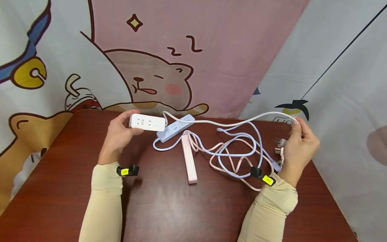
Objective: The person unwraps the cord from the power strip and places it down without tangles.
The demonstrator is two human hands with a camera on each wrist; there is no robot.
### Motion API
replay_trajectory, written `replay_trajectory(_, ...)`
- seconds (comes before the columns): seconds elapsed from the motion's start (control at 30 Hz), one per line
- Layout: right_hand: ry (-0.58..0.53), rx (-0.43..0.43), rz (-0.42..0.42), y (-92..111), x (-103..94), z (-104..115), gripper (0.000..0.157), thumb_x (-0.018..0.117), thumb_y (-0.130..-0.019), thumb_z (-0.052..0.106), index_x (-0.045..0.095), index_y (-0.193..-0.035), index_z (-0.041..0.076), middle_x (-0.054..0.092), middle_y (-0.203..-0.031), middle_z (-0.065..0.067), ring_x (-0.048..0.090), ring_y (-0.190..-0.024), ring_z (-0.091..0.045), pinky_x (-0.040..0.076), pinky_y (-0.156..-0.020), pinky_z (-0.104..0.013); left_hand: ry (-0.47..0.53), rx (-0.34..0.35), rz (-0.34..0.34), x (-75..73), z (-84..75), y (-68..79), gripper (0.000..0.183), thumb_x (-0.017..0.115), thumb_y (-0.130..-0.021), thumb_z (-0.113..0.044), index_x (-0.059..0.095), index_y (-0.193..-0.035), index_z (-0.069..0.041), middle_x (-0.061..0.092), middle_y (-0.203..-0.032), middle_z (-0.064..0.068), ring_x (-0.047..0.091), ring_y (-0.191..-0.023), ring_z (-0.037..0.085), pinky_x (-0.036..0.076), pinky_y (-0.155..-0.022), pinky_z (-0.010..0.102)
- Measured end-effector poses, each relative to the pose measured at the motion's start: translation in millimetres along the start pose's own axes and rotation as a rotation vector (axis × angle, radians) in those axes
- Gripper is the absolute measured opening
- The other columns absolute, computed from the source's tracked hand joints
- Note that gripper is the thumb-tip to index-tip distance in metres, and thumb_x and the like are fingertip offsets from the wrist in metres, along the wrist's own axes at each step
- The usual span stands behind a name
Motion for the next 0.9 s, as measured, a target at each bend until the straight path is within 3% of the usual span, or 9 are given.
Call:
replay_trajectory(0.27, 0.135, 0.16, -0.036, -10, -12.2, -29, 0.021, 0.066, -0.1, 0.032, 0.08, -0.114, 0.025, 0.07, -0.097, 0.024, 0.059, -0.093, 0.006, 0.042, -0.091, -0.013, 0.007, -0.064, -0.046, -12.7, 8.0, -0.4, 0.07, 0.073, -0.087, 0.003, 0.05, -0.15, -0.016, 0.056, -0.144, 0.013, 0.053, -0.12, 0.026, 0.046, -0.086, 0.026)
replay_trajectory(0.33, 0.15, 0.203, -0.03, -12, -13.2, -35, 0.021, 0.066, -0.1, 0.032, 0.079, -0.115, 0.026, 0.07, -0.098, 0.023, 0.059, -0.094, 0.006, 0.043, -0.091, -0.013, 0.031, -0.093, -0.052, -14.7, 10.8, -1.7, 0.072, 0.074, -0.088, 0.002, 0.047, -0.152, -0.017, 0.054, -0.148, 0.011, 0.053, -0.124, 0.025, 0.046, -0.09, 0.026)
replay_trajectory(0.43, 0.177, 0.246, 0.007, -12, -12.4, -40, 0.024, 0.065, -0.1, 0.031, 0.078, -0.118, 0.023, 0.068, -0.086, 0.023, 0.059, -0.085, 0.004, 0.043, -0.083, -0.014, 0.053, -0.133, -0.046, -15.5, 17.6, -4.6, 0.073, 0.074, -0.089, -0.001, 0.044, -0.154, -0.016, 0.05, -0.153, 0.011, 0.053, -0.125, 0.025, 0.046, -0.091, 0.023)
replay_trajectory(0.57, 0.293, 0.254, 0.1, -10, -10.5, -39, 0.031, 0.062, -0.102, 0.033, 0.075, -0.124, 0.016, 0.054, -0.067, 0.029, 0.053, -0.067, 0.009, 0.041, -0.067, -0.014, 0.08, -0.178, -0.019, -12.7, 29.5, -8.8, 0.072, 0.072, -0.091, -0.001, 0.041, -0.155, -0.011, 0.048, -0.151, 0.016, 0.054, -0.122, 0.025, 0.047, -0.086, 0.015)
replay_trajectory(0.77, 0.326, 0.301, 0.206, -6, -8.9, -36, 0.035, 0.067, -0.098, 0.035, 0.073, -0.123, 0.011, 0.056, -0.062, 0.029, 0.057, -0.059, 0.01, 0.041, -0.055, -0.015, 0.143, -0.246, 0.014, -7.9, 43.4, -14.3, 0.073, 0.069, -0.094, 0.0, 0.035, -0.158, -0.008, 0.045, -0.151, 0.02, 0.052, -0.123, 0.025, 0.049, -0.077, 0.007)
replay_trajectory(0.9, 0.403, 0.267, 0.287, -3, -8.4, -33, 0.038, 0.068, -0.097, 0.039, 0.074, -0.122, 0.011, 0.055, -0.056, 0.03, 0.055, -0.054, 0.007, 0.041, -0.051, -0.017, 0.132, -0.269, 0.01, -6.7, 47.5, -16.8, 0.074, 0.068, -0.094, -0.001, 0.033, -0.159, -0.007, 0.045, -0.152, 0.021, 0.052, -0.125, 0.027, 0.048, -0.076, 0.007)
Point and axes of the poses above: each hand's wrist, its own y-axis away from the middle knuckle, its own x-axis out of the palm, z = x × y, the point moved 1 cm from there along -y, towards the middle knuckle
